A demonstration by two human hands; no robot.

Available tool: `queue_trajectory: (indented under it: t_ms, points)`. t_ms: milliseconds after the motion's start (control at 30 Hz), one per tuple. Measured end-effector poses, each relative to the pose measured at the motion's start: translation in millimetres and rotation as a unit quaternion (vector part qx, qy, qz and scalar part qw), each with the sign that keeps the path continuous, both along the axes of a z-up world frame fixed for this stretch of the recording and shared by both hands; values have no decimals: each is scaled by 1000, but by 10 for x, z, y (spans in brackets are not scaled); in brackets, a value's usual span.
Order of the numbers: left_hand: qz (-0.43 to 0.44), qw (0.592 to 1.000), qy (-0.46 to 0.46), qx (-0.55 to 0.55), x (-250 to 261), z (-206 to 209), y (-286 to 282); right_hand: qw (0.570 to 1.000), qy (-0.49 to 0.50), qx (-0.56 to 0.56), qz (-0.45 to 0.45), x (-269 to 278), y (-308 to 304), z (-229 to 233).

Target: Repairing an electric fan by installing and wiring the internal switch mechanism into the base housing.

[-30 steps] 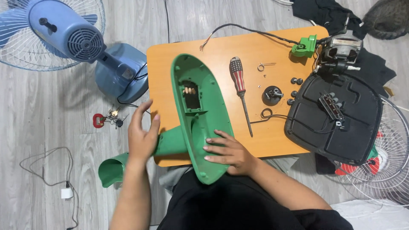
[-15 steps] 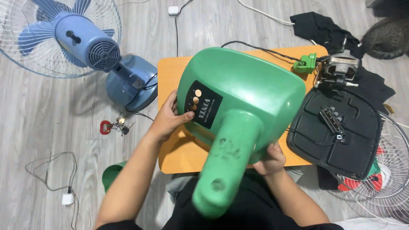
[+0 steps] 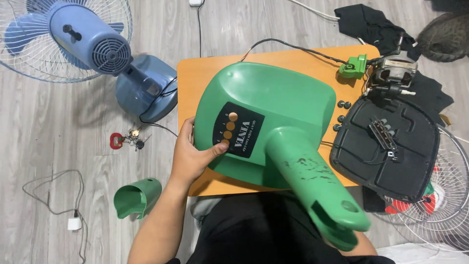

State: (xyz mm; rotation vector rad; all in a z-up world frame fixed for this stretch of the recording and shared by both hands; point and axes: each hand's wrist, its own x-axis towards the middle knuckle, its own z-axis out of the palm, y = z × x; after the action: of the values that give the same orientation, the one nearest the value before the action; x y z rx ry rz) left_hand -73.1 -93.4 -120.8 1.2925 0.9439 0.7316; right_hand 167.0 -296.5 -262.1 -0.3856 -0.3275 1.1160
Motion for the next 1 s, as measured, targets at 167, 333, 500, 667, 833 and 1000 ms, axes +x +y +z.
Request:
queue_trajectory:
  t_ms: [167,333,500,667,833,1000]
  points:
    - [38,999,16,-1,-59,1,-181,1000,5,-8,11,43,106,-256]
    - [70,998,3,-1,-105,-116,-370,1000,3,-15,20,438,-162,-1447]
    - [-39,975,-206,-74,-207,-116,-408,999,2,-20,28,542,-51,-1463]
    - [-44,976,-199,-71,-292,-148,-439,999,5,-24,32,519,28,-1455]
    - [-10,981,-183,-60,-231,-22,-507,999,11,-31,36,464,50,-1424]
    - [0,983,-177,-48,-174,3,-609,999,13,-34,40,508,91,-1315]
